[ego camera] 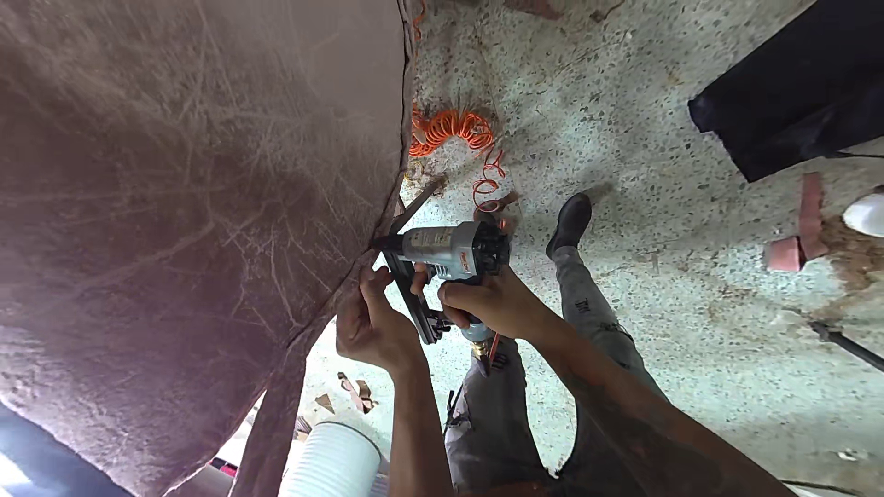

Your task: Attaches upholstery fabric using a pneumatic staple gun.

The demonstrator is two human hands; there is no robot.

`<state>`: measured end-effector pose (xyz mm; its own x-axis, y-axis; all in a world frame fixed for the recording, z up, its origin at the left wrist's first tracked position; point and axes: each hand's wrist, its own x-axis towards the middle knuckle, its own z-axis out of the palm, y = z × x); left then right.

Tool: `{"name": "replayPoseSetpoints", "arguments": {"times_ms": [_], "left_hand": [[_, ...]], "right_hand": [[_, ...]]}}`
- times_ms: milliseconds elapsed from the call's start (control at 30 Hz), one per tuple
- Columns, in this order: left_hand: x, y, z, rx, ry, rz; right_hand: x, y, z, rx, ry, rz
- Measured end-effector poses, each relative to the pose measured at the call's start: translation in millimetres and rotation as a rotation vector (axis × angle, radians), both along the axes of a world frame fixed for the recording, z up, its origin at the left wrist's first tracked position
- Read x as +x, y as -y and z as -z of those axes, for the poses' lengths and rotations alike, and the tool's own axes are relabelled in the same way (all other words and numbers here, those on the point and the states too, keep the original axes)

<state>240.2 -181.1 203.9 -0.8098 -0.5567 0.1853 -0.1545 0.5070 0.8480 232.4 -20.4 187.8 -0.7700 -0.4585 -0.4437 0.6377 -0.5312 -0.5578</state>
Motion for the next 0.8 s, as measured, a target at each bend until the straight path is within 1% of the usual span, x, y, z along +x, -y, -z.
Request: {"name": "replayPoseSetpoints", "arguments": {"times_ms": [67, 133, 267, 367, 500, 633, 700, 800], "left_hand": [[1.8, 3.5, 4.5, 0.005, -0.019, 0.009], [0.7, 2.1, 7.1, 0.056, -0.022, 0.008], [-0.7, -1.1, 12.1, 0.124, -0.074, -0.007], [-1.9, 2.1, 16.8, 0.130, -0.102, -0.013], [-5.5, 7.8, 17.7, 0.147, -0.076, -0.096], [-6.4, 10.5, 19.0, 0.122, -0.057, -0.099], [-6.8, 9.7, 18.7, 0.115, -0.054, -0.106], [-6.3, 12.6, 20.0, 0.119, -0.070, -0.098]], "right_hand": [[3.2, 0.9, 1.3, -0.004, 0.016, -0.006], [1.1, -0.5, 4.5, -0.009, 0.011, 0.000], [-7.1, 0.2, 5.1, 0.060, 0.011, -0.026], [-4.4, -2.9, 6.9, 0.099, 0.008, -0.091], [4.8, -7.6, 11.1, 0.044, 0.008, -0.122], [8.8, -11.9, 15.9, 0.058, -0.015, -0.196], [10.6, -16.0, 16.2, 0.062, -0.033, -0.166], [4.1, -19.6, 14.6, 0.035, -0.052, -0.038]]}}
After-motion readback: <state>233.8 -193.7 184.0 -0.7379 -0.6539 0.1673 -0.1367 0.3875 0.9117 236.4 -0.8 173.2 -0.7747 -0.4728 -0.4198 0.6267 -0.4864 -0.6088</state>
